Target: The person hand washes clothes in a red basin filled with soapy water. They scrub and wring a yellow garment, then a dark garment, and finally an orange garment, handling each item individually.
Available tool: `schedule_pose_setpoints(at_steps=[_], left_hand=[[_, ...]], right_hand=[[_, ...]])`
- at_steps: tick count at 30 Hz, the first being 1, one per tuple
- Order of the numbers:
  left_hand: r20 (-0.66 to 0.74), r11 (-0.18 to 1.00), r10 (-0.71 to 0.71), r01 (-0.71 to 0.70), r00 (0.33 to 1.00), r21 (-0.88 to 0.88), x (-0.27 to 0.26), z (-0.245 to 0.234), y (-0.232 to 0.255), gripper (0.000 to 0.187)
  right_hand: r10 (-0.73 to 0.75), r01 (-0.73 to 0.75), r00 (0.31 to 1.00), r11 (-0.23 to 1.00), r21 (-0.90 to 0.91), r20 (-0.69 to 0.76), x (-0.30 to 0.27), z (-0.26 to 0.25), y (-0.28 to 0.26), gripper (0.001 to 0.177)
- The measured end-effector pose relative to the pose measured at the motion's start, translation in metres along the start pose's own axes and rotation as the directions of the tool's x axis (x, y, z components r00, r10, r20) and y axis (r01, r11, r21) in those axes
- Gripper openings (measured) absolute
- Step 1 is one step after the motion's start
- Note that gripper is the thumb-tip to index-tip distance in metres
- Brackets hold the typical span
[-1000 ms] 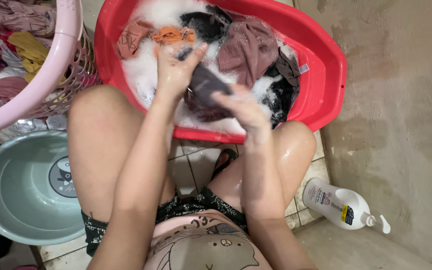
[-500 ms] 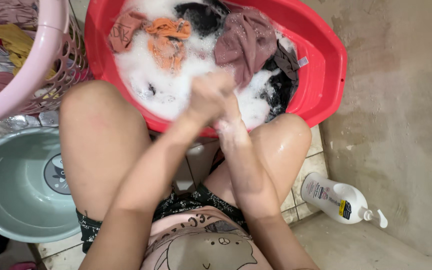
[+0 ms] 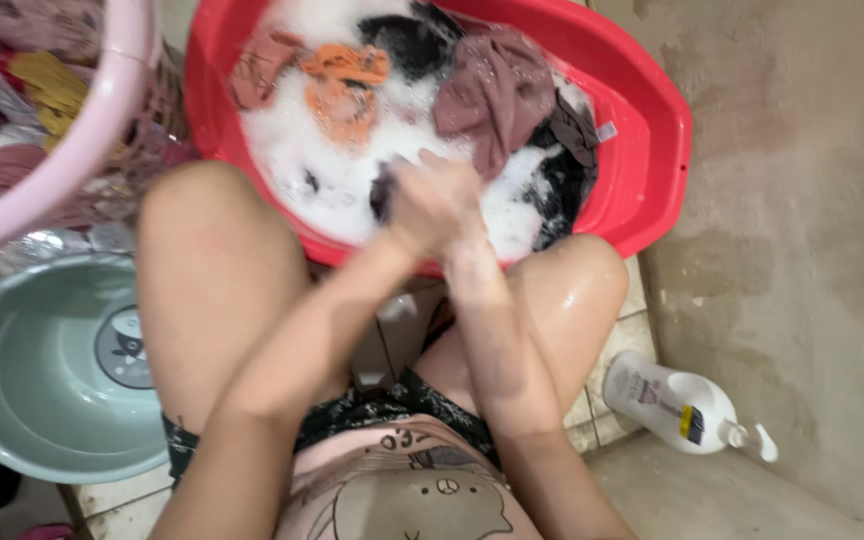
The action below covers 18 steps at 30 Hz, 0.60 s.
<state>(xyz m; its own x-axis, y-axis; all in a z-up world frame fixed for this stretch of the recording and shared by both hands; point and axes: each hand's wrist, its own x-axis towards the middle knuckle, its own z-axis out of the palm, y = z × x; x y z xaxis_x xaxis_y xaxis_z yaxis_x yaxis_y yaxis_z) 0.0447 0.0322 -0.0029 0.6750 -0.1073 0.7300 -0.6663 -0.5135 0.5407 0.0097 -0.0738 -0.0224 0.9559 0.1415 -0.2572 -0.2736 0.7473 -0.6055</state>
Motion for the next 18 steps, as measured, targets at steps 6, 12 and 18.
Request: schedule_pose_setpoints(at_steps=[6,12,18], left_hand=[[0.068,0.991,-0.071,0.078,0.995,-0.113,-0.025,0.026,-0.010,0.007],[0.027,0.982,0.152,-0.154,0.988,0.113,-0.024,0.020,0.018,0.006],[0.039,0.996,-0.070,0.072,0.997,-0.051,-0.013,0.019,-0.021,0.003]], right_hand=[[0.109,-0.107,0.990,0.994,0.028,-0.088,-0.003,-0.002,0.011,0.020],[-0.113,0.110,0.990,0.993,0.035,0.081,0.001,-0.009,-0.007,0.018],[0.163,-0.158,0.976,0.986,0.042,-0.143,-0.002,-0.005,0.015,0.016]])
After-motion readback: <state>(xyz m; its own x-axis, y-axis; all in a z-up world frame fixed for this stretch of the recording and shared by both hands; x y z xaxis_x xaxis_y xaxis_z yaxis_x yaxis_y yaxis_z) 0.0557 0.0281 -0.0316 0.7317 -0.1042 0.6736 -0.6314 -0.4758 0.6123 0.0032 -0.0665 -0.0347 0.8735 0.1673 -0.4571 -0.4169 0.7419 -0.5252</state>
